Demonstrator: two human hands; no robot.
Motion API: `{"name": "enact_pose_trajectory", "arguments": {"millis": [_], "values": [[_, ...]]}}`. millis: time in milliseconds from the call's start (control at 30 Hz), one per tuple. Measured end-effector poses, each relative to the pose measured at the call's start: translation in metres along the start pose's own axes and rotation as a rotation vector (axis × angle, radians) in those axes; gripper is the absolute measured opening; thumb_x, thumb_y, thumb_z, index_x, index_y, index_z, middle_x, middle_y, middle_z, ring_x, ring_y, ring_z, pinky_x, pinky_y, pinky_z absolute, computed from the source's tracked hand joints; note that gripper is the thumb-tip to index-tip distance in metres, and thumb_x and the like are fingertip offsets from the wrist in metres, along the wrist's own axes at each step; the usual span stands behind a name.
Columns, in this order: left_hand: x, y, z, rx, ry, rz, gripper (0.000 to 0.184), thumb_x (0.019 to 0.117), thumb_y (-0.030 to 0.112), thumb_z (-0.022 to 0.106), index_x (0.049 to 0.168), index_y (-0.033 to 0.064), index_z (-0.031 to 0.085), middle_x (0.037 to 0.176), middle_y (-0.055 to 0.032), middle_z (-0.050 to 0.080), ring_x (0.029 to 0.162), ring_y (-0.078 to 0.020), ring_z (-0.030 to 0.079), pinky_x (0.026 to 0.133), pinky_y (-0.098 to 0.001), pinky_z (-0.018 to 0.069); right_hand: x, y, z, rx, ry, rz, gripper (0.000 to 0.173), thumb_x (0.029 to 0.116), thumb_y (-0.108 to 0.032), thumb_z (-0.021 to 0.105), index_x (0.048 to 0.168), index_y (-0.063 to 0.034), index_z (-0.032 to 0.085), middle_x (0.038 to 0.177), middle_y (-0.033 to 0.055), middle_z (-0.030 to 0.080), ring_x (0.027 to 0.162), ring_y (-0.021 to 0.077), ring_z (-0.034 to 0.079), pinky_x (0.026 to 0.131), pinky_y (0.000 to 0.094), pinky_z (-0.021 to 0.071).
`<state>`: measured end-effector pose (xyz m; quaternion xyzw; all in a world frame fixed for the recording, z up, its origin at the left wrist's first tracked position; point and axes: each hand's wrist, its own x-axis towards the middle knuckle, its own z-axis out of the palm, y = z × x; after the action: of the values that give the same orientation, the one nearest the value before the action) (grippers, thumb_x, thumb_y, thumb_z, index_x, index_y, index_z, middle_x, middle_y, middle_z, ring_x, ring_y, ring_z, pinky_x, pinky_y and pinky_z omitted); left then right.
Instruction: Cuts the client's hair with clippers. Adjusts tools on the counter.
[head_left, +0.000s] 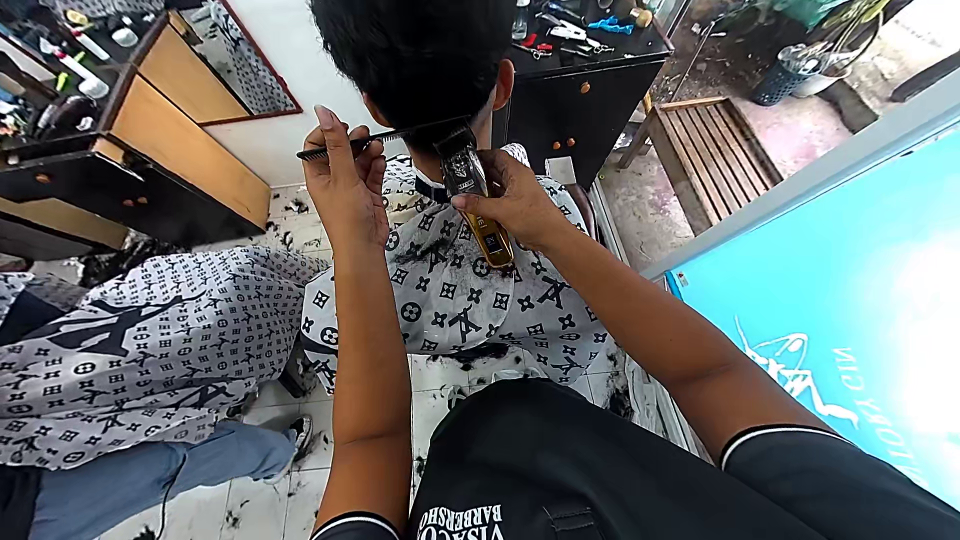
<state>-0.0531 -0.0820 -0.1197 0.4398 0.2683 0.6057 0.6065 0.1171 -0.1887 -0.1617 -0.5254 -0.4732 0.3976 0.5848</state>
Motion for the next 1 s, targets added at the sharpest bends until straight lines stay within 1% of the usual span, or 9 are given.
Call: {"name": "enact_pose_trajectory", "arguments": {"millis": [133,267,333,467,633,733,833,933,1000], "values": [[0.000,-0.001,0.000,0.000,0.008,-0.001,0.014,0.1100,0.028,0.049,0.109,0.0139,0.050,0.092,0.0006,0.068,0.080,-0.0072,0.070,0.070,-0.0206,0.0597,-0.002,0.004,-0.003,0.199,-0.015,0.190,0.044,0.0927,-0.008,0.073,0.129,0.0043,0.053,0.107,0.0153,0.067,0.089,0.0220,0.071,0.080,0.0396,0.0627],[-0.001,-0.004,0.000,0.006,0.021,-0.005,0.015,0.1101,0.029,0.049,0.108,0.0134,0.050,0.092,0.0004,0.068,0.079,-0.0075,0.070,0.070,-0.0213,0.0602,0.002,-0.002,-0.001,-0.086,-0.005,-0.046,0.067,0.0845,-0.014,0.083,0.139,0.0033,0.048,0.125,0.0156,0.065,0.108,0.0160,0.067,0.093,0.0308,0.0578],[-0.002,-0.005,-0.001,0.052,0.001,0.019,0.014,0.1097,0.027,0.051,0.108,0.0131,0.050,0.091,0.0000,0.069,0.079,-0.0080,0.071,0.071,-0.0215,0.0603,0.000,-0.007,-0.007,-0.151,-0.051,-0.016,0.066,0.0847,-0.014,0.083,0.139,0.0030,0.049,0.124,0.0155,0.065,0.107,0.0157,0.067,0.094,0.0310,0.0573],[-0.009,-0.006,-0.009,0.181,-0.097,0.103,0.011,0.1090,0.024,0.052,0.108,0.0128,0.051,0.088,0.0005,0.070,0.075,-0.0097,0.071,0.069,-0.0236,0.0604,-0.004,0.000,-0.027,0.066,-0.113,0.220,0.044,0.0913,-0.009,0.075,0.129,0.0035,0.054,0.105,0.0147,0.068,0.084,0.0205,0.071,0.075,0.0377,0.0630],[-0.018,0.010,0.001,-0.044,-0.114,0.059,0.024,0.1135,0.030,0.036,0.105,0.0152,0.053,0.089,0.0019,0.067,0.080,-0.0068,0.069,0.073,-0.0208,0.0593,0.007,0.003,-0.040,0.169,-0.160,0.285,0.035,0.0961,-0.013,0.069,0.125,0.0014,0.056,0.099,0.0134,0.069,0.079,0.0216,0.072,0.072,0.0378,0.0637],[-0.016,0.015,0.009,-0.056,-0.092,0.076,0.024,0.1136,0.030,0.035,0.105,0.0148,0.052,0.089,0.0008,0.067,0.081,-0.0078,0.070,0.073,-0.0216,0.0598,0.011,0.003,-0.038,0.149,-0.143,0.190,0.040,0.0934,-0.010,0.072,0.127,0.0020,0.055,0.102,0.0135,0.069,0.082,0.0201,0.072,0.073,0.0359,0.0633],[-0.016,0.010,0.011,-0.044,-0.076,0.082,0.021,0.1130,0.028,0.039,0.105,0.0140,0.053,0.089,0.0003,0.068,0.082,-0.0092,0.070,0.074,-0.0231,0.0602,0.009,0.005,-0.035,0.054,-0.135,0.082,0.052,0.0889,-0.009,0.076,0.134,0.0035,0.052,0.114,0.0132,0.067,0.096,0.0165,0.069,0.087,0.0324,0.0598],[-0.016,0.007,0.009,-0.040,-0.074,0.079,0.018,0.1126,0.026,0.041,0.106,0.0140,0.052,0.090,0.0002,0.068,0.084,-0.0095,0.071,0.075,-0.0238,0.0605,0.009,0.006,-0.035,0.163,-0.133,0.193,0.037,0.0937,-0.009,0.071,0.124,0.0035,0.056,0.101,0.0138,0.069,0.082,0.0207,0.072,0.074,0.0372,0.0633],[-0.016,0.004,0.009,-0.042,-0.070,0.079,0.017,0.1125,0.025,0.041,0.105,0.0138,0.052,0.090,0.0002,0.068,0.083,-0.0094,0.071,0.075,-0.0233,0.0604,0.011,0.008,-0.034,0.132,-0.117,0.115,0.047,0.0912,-0.008,0.074,0.132,0.0036,0.053,0.111,0.0145,0.068,0.091,0.0201,0.071,0.080,0.0365,0.0629]]}}
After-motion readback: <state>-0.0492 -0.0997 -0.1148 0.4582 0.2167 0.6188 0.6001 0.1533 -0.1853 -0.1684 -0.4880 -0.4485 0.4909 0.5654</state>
